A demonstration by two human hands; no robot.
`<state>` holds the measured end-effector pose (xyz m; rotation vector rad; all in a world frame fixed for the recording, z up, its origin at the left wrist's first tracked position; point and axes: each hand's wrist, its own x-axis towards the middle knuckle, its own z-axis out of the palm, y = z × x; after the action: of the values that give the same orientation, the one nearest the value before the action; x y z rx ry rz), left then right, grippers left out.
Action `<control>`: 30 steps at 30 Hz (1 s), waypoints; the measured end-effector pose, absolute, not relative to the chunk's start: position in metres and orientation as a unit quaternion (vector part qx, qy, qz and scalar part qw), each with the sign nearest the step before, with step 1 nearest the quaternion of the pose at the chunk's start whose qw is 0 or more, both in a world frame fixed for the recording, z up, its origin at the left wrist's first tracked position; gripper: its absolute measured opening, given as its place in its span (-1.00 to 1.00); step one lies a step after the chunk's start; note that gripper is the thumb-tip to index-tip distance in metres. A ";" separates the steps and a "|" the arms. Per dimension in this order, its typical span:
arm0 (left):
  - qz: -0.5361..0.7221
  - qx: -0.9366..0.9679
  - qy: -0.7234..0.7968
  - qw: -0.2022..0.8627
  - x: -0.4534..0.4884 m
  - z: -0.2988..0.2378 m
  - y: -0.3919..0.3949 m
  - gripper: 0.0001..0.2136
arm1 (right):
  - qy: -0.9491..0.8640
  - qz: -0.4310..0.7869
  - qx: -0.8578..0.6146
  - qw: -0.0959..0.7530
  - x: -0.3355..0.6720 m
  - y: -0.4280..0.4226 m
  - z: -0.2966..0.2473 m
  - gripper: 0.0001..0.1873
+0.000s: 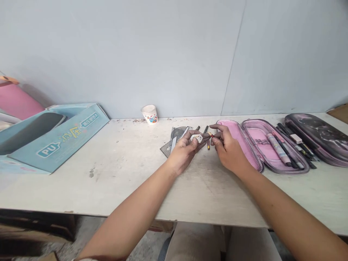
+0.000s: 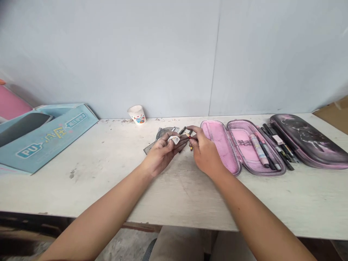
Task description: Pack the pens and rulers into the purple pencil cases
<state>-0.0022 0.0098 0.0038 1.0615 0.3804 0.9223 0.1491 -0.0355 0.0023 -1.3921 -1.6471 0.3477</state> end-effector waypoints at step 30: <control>0.271 0.685 0.201 0.646 0.099 0.030 -0.022 -0.81 | -0.491 -0.204 -0.809 0.249 0.284 -0.075 -0.022 -0.66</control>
<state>0.0992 -0.0219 0.0304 1.5578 0.4569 0.6172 0.2839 -0.0751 -0.0221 -2.2042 -1.3377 -0.5557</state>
